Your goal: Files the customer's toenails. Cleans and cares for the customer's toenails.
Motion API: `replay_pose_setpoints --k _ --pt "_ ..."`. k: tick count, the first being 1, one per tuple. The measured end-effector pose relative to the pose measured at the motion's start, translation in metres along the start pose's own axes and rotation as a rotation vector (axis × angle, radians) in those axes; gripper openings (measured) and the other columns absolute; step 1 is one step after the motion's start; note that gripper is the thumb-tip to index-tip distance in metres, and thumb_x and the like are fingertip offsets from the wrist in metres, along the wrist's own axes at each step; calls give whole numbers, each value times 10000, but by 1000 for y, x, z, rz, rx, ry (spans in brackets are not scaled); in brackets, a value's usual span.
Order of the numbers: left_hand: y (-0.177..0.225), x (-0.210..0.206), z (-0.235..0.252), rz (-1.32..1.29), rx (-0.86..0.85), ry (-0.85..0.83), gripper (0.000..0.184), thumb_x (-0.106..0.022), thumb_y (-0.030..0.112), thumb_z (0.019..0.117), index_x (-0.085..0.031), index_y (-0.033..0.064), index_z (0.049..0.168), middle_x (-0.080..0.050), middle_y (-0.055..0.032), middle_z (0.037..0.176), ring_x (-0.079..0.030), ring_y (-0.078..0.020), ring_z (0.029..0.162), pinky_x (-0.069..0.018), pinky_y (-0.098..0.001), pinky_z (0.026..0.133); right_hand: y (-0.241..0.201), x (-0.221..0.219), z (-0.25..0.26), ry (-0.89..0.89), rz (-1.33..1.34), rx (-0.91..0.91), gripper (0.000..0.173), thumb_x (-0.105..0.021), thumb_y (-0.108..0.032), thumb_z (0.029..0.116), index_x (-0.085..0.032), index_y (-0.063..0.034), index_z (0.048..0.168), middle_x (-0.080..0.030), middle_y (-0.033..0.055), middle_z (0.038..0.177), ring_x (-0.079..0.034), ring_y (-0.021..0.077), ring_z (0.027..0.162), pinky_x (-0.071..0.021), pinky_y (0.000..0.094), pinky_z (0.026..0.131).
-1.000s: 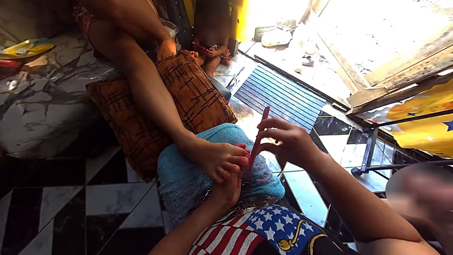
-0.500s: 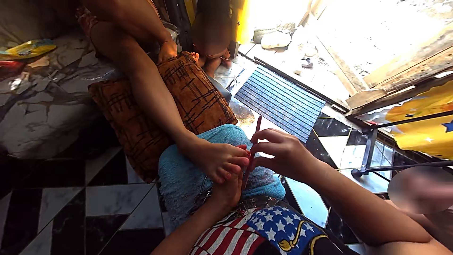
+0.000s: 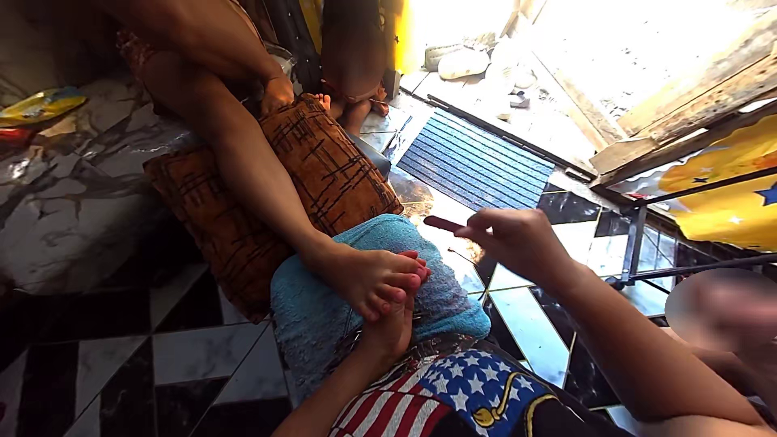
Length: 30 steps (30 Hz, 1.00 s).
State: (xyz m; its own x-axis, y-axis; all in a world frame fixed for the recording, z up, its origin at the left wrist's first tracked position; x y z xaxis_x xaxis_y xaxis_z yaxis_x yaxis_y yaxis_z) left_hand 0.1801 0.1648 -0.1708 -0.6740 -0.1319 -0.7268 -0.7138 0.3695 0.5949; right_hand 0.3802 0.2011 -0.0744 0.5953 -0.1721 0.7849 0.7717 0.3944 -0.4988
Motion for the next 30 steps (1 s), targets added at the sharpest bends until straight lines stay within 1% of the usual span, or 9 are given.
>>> replay_pose_setpoints --k 2,4,7,11,16,19,22,27,30 --pt "-1 -2 2 -2 4 -26 199 -539 -99 932 -684 -23 1045 -729 -99 973 -713 -181 957 -570 -330 943 -18 -3 -21 -103 100 -28 299 -582 -348 1032 -745 -97 1027 -617 3 623 -561 117 500 -481 326 472" --pt "-1 -5 3 -12 2 -64 162 -575 -70 941 -697 -27 1038 -729 -109 996 -712 -184 977 -569 -325 948 -36 -3 -34 -147 178 -36 288 -571 -287 1026 -717 -91 1179 -594 -9 615 -529 88 485 -457 278 460" --pt "-1 -6 5 -12 0 -46 165 -557 -80 944 -699 -18 1002 -729 -109 962 -715 -187 953 -574 -324 934 -52 -5 -44 -166 235 -34 335 -563 -221 1002 -687 -65 1271 -514 -35 581 -450 61 470 -403 239 452" --pt "-1 -4 4 -11 -19 -27 176 -560 -99 931 -703 -2 968 -727 -80 943 -712 -168 950 -576 -319 931 -60 -10 -47 -156 252 -12 338 -555 -203 983 -698 -63 1255 -478 -44 554 -413 46 450 -359 231 438" --pt "-1 -4 2 -22 -16 21 196 -525 -117 935 -682 -9 978 -718 -88 929 -714 -179 930 -578 -328 932 -61 -18 -43 -147 189 -17 333 -543 -186 965 -719 -63 1221 -485 -35 543 -433 67 443 -364 256 426" --pt "-3 -3 3 -15 -18 14 186 -541 -115 930 -683 -13 995 -715 -97 969 -706 -183 961 -571 -325 939 -66 -22 -42 -134 162 5 329 -547 -162 948 -721 -39 1199 -495 -22 533 -447 89 433 -375 274 421" --pt "-3 -3 4 -18 -15 -9 174 -566 -104 925 -696 -7 987 -721 -97 984 -704 -178 985 -566 -319 945 -69 -20 -46 -127 179 33 326 -549 -151 950 -723 -32 1198 -497 -25 536 -440 77 433 -363 257 418" --pt "-3 -4 2 -25 -22 7 174 -549 -107 932 -681 -15 998 -722 -101 959 -714 -179 949 -578 -318 923 -68 -27 -44 -90 251 50 313 -566 -136 949 -718 -12 1193 -499 -17 537 -433 67 441 -367 238 434" --pt "-2 -5 1 -10 -9 -6 177 -535 -92 958 -689 -16 1001 -729 -110 949 -721 -181 924 -587 -313 900 -63 -25 -53 -182 326 121 303 -575 -139 950 -720 -36 1196 -492 -20 547 -423 56 447 -362 225 435"
Point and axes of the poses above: each hand's wrist, its own z-axis towards the middle knuckle, its own x-axis out of the back of the hand, y = z × x, the point moved 7 cm from there along z, towards the middle knuckle
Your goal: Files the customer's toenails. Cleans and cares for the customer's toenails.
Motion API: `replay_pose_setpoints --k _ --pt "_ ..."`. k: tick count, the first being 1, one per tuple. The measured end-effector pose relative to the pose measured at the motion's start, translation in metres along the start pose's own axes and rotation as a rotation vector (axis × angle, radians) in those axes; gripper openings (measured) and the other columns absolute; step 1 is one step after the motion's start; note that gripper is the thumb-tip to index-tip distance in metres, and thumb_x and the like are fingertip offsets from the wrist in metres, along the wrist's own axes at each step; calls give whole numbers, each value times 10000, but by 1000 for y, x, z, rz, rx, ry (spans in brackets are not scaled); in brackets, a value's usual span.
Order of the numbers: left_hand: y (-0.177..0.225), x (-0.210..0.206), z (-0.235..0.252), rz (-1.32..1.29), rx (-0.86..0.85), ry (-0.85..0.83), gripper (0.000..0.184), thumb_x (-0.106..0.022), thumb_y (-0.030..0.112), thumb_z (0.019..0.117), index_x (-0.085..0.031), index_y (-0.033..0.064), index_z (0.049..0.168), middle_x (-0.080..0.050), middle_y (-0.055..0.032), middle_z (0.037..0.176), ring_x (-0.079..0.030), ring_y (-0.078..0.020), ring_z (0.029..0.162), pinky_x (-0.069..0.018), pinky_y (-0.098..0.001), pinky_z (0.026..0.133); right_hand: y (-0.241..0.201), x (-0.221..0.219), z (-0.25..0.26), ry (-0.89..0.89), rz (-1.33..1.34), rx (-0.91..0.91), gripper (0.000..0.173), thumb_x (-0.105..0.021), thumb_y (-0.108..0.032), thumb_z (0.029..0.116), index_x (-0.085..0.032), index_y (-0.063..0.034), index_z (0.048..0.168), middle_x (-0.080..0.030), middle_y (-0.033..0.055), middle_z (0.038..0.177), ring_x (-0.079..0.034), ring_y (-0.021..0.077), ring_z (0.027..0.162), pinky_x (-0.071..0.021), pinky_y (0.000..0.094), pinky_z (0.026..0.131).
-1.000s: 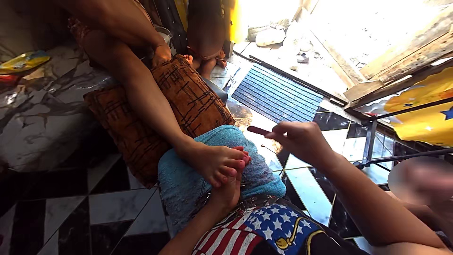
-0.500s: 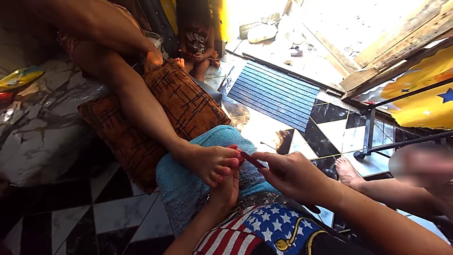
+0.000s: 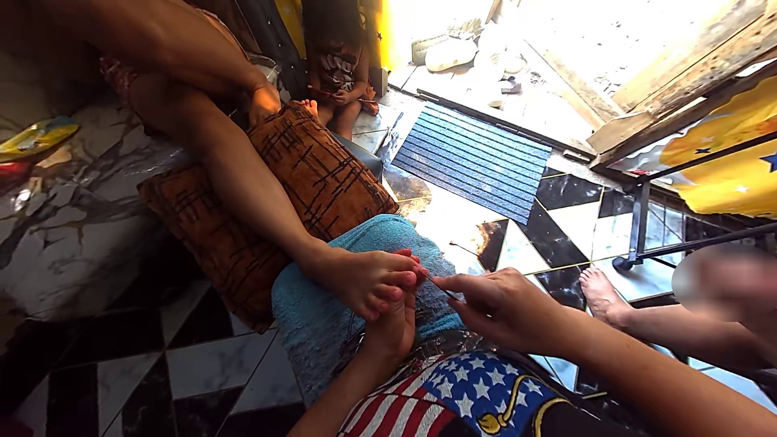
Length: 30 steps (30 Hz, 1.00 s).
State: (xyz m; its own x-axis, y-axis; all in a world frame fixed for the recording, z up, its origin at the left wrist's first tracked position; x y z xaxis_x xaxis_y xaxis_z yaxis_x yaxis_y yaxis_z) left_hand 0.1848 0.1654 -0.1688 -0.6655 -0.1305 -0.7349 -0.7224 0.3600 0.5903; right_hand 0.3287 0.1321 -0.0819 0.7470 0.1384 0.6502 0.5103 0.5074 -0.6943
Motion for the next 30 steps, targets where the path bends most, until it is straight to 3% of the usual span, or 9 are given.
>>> replay_pose_setpoints --k 4,7,11,16,19,23,26,28,30 --pt "2 -4 1 -7 -6 -46 120 -613 -38 949 -722 5 975 -732 -100 944 -719 -168 916 -590 -299 884 12 26 -1 -26 186 -73 269 -575 -195 1017 -711 -72 1213 -573 -31 631 -488 1 521 -419 173 492" --pt "1 -3 -1 -30 -1 -60 112 -652 -33 933 -716 -14 1022 -734 -114 953 -724 -171 914 -594 -299 882 17 41 21 153 696 -210 201 -544 -229 1075 -606 -124 1235 -679 -23 739 -648 21 611 -572 184 577" --pt "3 -3 -7 -129 -17 -41 148 -764 -62 838 -735 17 960 -753 -100 939 -740 -163 910 -600 -299 894 4 5 71 215 1111 -322 178 -411 -229 1099 -530 -184 1224 -526 -36 643 -501 27 500 -444 180 476" --pt "3 1 -13 -158 -3 37 173 -744 -112 831 -715 -17 973 -743 -140 964 -740 -211 918 -598 -338 921 33 -10 101 442 973 -440 230 -355 -283 1135 -462 -132 1271 -476 0 646 -442 61 431 -420 197 408" --pt "4 3 -13 -143 -40 15 202 -761 -96 823 -727 -9 1002 -746 -130 988 -735 -192 930 -598 -320 906 25 -13 78 371 946 -360 220 -368 -252 1122 -456 -152 1297 -500 -4 654 -486 69 476 -453 212 459" --pt "4 3 -9 -140 -51 -79 204 -762 -62 843 -725 -32 1042 -744 -173 1069 -728 -237 1029 -577 -335 961 31 19 30 406 592 -217 215 -511 -140 1071 -551 -178 1279 -741 7 894 -663 59 613 -540 196 510" --pt "4 4 -7 -124 -68 -128 214 -784 -14 845 -732 -18 1052 -741 -159 1088 -714 -230 1064 -560 -344 988 26 43 9 465 46 -34 151 -600 -141 1037 -721 -70 1095 -758 40 1044 -726 68 911 -614 231 790" --pt "3 5 -6 -135 -58 -99 199 -780 -45 832 -727 -17 1022 -744 -155 1057 -719 -225 1038 -568 -343 973 18 39 7 413 -176 37 153 -648 -173 1018 -771 -83 1011 -743 68 1085 -687 128 1114 -561 289 983" --pt "2 6 -6 -141 -52 -81 186 -785 -57 821 -735 -3 992 -747 -136 1033 -723 -208 1011 -574 -334 957 11 30 10 382 -240 72 139 -676 -194 1002 -785 -108 992 -738 70 1094 -662 168 1175 -531 322 1039"
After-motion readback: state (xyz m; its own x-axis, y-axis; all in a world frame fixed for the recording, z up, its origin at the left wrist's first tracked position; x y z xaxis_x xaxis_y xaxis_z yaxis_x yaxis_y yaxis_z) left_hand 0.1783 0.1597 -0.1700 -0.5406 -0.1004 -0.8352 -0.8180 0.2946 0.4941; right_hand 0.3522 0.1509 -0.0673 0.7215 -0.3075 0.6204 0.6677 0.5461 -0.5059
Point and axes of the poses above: each hand's wrist, its own z-axis towards the middle knuckle, its own x-axis out of the back of the hand, y = z × x, the point moved 7 cm from there along z, towards the middle knuckle
